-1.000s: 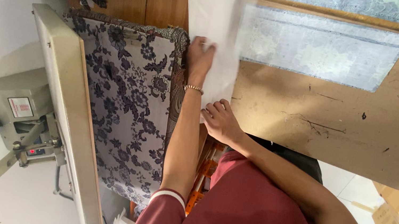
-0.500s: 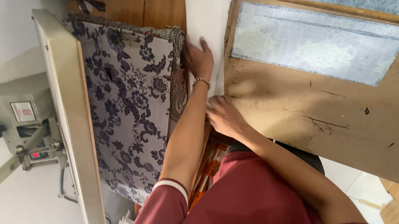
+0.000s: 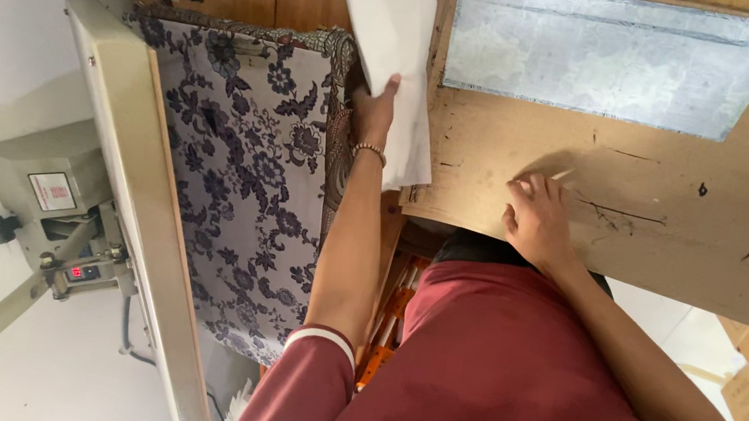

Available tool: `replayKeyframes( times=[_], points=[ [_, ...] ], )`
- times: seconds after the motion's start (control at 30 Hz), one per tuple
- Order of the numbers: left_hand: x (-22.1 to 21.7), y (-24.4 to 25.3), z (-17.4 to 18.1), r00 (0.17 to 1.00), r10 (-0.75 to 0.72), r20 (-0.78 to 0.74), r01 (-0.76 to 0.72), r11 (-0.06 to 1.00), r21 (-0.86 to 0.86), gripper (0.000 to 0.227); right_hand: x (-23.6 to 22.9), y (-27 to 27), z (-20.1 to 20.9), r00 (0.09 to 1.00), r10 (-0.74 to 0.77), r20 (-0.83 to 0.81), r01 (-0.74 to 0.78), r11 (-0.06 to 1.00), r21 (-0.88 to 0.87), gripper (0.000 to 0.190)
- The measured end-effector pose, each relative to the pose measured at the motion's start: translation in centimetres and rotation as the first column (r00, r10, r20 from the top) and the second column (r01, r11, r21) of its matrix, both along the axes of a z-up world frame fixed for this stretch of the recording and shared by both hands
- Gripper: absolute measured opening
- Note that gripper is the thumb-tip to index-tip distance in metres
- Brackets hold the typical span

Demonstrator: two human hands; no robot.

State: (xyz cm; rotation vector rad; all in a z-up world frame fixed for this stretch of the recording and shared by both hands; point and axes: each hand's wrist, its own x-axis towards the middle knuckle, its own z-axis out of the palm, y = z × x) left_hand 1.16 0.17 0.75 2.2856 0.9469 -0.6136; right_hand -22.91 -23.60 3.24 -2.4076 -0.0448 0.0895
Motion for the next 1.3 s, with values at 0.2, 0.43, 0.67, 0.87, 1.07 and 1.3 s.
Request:
replayKeyframes(
  times=[0.2,0.43,0.67,0.87,1.07,1.3],
  points=[
    [0.5,-2.9,4.3,0.768,-0.621,0.154,0.596,0.782,0.184,0.022,1.0,0.3,-0.2,0.996,-0.030,-0.085,0.025,0.998,-0.051,0.034],
    [0.3,-0.5,14.5,0.674,-0.484,0.558,0.531,0.842,0.090,0.024,4.2,0.1,2.6,0.761,0.104,-0.641,0.360,0.754,0.549,0.068],
    [-11.8,-7.7,15.6,0.859,0.377,0.346,-0.037,0.720,-0.693,0.075,6.1,-3.5,7.4,0.887,0.282,-0.366,0.351,0.102,0.931,0.076],
    [-23.8,-10.5,6.4,0.722,0.601,-0.343,-0.605,0.308,-0.734,0.057,0.7,-8.7,5.6,0.570,0.203,-0.796,0.358,0.810,0.464,0.061],
    [-24.8,-8.0,0.1,0.667,0.663,-0.339,-0.548,0.129,-0.827,0.051,-6.4,-17.6,3.7,0.546,0.274,-0.791,0.186,0.882,0.434,0.064],
    [-28.8,-14.1,1.3,0.909,0.359,-0.211,-0.378,0.497,-0.781,0.057,-11.6,-28.7,-0.3,0.515,0.199,-0.834,0.082,0.957,0.280,0.063]
  ],
)
